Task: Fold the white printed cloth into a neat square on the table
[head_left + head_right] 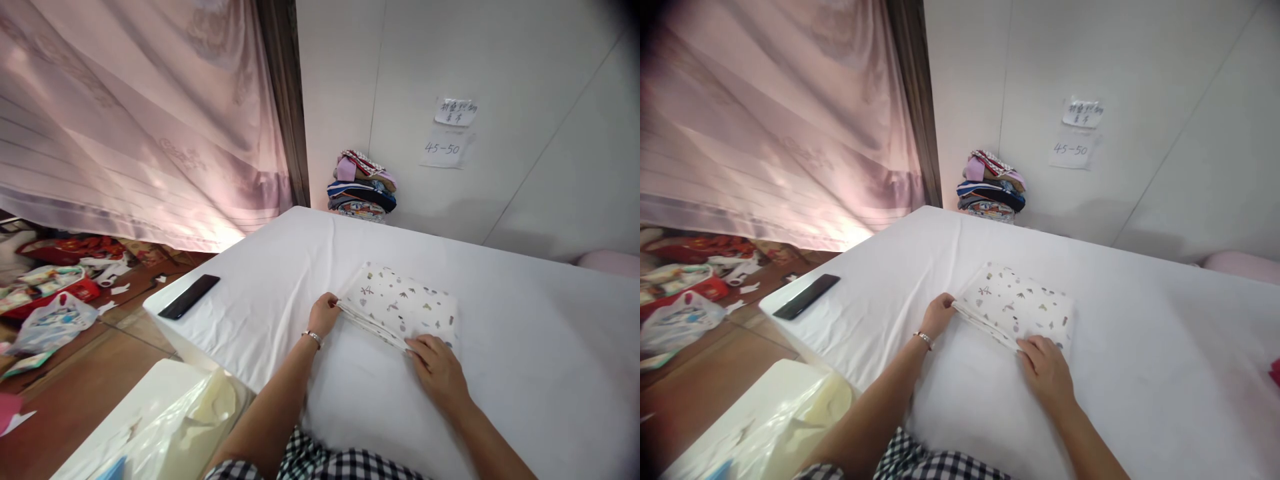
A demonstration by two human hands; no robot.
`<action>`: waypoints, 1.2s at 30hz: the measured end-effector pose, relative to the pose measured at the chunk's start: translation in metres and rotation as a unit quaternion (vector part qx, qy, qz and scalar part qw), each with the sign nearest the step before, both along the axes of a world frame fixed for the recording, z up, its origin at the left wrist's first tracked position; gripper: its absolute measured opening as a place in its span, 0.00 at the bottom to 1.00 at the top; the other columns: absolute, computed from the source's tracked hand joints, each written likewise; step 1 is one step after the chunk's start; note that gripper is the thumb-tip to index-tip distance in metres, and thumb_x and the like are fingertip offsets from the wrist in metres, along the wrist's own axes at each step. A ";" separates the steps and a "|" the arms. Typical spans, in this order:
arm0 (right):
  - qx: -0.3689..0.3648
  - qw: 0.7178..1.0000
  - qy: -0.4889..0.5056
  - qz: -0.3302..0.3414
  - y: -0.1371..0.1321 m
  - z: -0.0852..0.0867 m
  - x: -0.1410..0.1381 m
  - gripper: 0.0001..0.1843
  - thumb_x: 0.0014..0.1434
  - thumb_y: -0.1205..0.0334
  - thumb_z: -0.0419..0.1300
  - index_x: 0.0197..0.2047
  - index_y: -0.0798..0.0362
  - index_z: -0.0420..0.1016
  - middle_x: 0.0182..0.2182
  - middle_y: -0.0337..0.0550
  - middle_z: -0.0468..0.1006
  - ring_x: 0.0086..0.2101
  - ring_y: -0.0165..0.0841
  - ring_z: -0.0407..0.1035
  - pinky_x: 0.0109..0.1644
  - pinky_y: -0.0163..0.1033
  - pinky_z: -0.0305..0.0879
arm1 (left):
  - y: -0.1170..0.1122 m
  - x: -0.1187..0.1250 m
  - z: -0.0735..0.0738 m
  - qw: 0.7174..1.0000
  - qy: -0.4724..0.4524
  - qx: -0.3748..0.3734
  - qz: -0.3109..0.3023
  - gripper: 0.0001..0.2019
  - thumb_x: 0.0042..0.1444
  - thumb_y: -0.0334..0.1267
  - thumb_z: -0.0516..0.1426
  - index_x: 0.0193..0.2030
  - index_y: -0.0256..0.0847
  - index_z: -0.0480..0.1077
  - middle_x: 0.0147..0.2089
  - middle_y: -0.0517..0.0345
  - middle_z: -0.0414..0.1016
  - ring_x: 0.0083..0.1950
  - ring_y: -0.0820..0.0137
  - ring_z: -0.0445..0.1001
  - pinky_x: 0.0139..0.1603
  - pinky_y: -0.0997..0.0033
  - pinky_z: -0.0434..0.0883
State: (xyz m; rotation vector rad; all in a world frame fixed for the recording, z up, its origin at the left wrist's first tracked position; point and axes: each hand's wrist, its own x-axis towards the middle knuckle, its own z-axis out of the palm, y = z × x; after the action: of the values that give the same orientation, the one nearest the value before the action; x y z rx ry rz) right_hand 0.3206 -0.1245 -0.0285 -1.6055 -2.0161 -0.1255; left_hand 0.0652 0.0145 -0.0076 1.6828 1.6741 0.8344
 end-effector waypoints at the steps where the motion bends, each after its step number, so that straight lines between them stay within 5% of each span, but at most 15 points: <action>1: -0.002 1.000 -0.001 0.001 0.000 0.000 0.000 0.14 0.61 0.59 0.47 0.44 0.48 0.73 0.37 0.44 0.72 0.37 0.35 0.66 0.39 0.41 0.64 | -0.001 0.000 -0.002 1.000 -0.017 0.009 -0.001 0.03 0.46 0.32 0.55 0.30 0.40 0.68 0.28 0.63 0.69 0.30 0.74 0.67 0.31 0.76 0.62; 10: -0.001 1.000 0.004 -0.007 0.000 0.001 -0.001 0.14 0.61 0.59 0.48 0.43 0.48 0.73 0.36 0.43 0.72 0.37 0.34 0.67 0.38 0.40 0.64 | 0.001 0.003 -0.017 0.987 -0.118 0.092 -0.054 0.07 0.43 0.25 0.52 0.29 0.39 0.67 0.39 0.59 0.70 0.34 0.76 0.67 0.37 0.77 0.66; 21: -0.009 1.000 0.010 -0.004 -0.001 0.003 -0.001 0.13 0.61 0.60 0.49 0.43 0.48 0.73 0.37 0.43 0.72 0.37 0.34 0.66 0.39 0.41 0.64 | 0.000 -0.005 -0.008 0.983 -0.136 0.047 -0.112 0.11 0.53 0.37 0.50 0.28 0.39 0.72 0.43 0.57 0.72 0.45 0.70 0.69 0.48 0.72 0.65; 26: -0.016 1.000 0.013 -0.004 -0.001 0.003 -0.002 0.13 0.61 0.60 0.49 0.44 0.49 0.73 0.37 0.43 0.72 0.38 0.35 0.66 0.40 0.42 0.64 | -0.001 -0.004 -0.007 0.991 -0.093 0.029 -0.094 0.17 0.55 0.49 0.49 0.27 0.39 0.69 0.43 0.56 0.72 0.41 0.71 0.69 0.43 0.73 0.65; 36: -0.006 1.000 0.008 -0.007 -0.001 0.002 -0.001 0.14 0.61 0.59 0.48 0.43 0.49 0.74 0.36 0.43 0.72 0.37 0.35 0.67 0.39 0.41 0.65 | 0.000 0.005 -0.012 0.997 -0.064 0.023 -0.036 0.06 0.49 0.36 0.54 0.24 0.39 0.65 0.44 0.57 0.72 0.36 0.73 0.69 0.40 0.72 0.65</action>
State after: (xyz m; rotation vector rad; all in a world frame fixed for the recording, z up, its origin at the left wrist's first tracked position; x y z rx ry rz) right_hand 0.3194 -0.1258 -0.0261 -1.6230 -1.9978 -0.1039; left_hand 0.0704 0.0145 -0.0193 1.6722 1.5105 0.9317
